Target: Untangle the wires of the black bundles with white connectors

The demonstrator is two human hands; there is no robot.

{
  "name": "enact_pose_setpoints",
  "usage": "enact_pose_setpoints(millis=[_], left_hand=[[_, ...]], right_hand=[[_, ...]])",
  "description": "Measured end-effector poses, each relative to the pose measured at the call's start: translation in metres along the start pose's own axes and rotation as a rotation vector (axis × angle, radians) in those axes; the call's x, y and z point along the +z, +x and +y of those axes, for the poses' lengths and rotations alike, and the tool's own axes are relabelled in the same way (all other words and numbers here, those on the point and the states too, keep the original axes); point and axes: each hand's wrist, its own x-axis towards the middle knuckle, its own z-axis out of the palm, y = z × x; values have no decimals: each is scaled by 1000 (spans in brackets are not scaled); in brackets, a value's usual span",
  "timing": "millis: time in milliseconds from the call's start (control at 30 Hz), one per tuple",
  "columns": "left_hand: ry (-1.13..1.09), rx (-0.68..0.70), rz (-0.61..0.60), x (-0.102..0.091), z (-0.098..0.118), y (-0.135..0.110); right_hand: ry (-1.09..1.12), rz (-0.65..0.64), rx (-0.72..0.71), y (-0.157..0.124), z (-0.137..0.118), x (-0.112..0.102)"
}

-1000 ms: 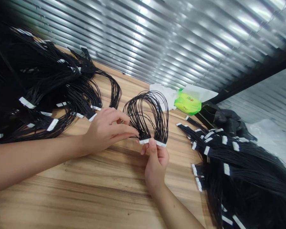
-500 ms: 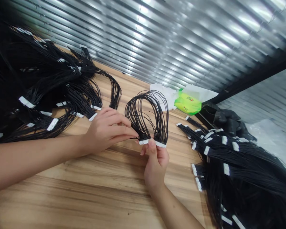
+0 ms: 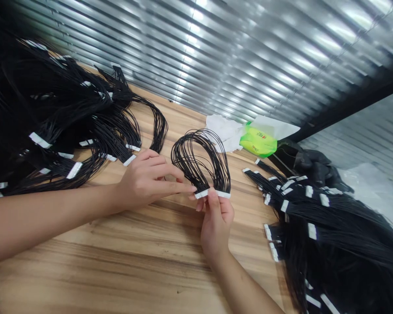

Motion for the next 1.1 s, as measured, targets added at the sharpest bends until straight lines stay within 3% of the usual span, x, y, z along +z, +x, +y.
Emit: enact_pose_setpoints(millis=[400, 667, 900, 967, 1100], left_hand=[[102, 141, -40, -3, -3, 2], [-33, -17, -189, 3, 4, 4], [13, -66, -260, 2, 4, 7], [-6, -14, -185, -2, 3, 8], [-163, 229, -69, -6, 5, 6]], right_hand=[[-33, -11, 80, 2, -1, -1], [-104, -52, 74, 0, 4, -4], [-96, -12, 76, 0, 2, -1], [-52, 19, 81, 2, 0, 1], [45, 67, 88, 5, -4, 5]])
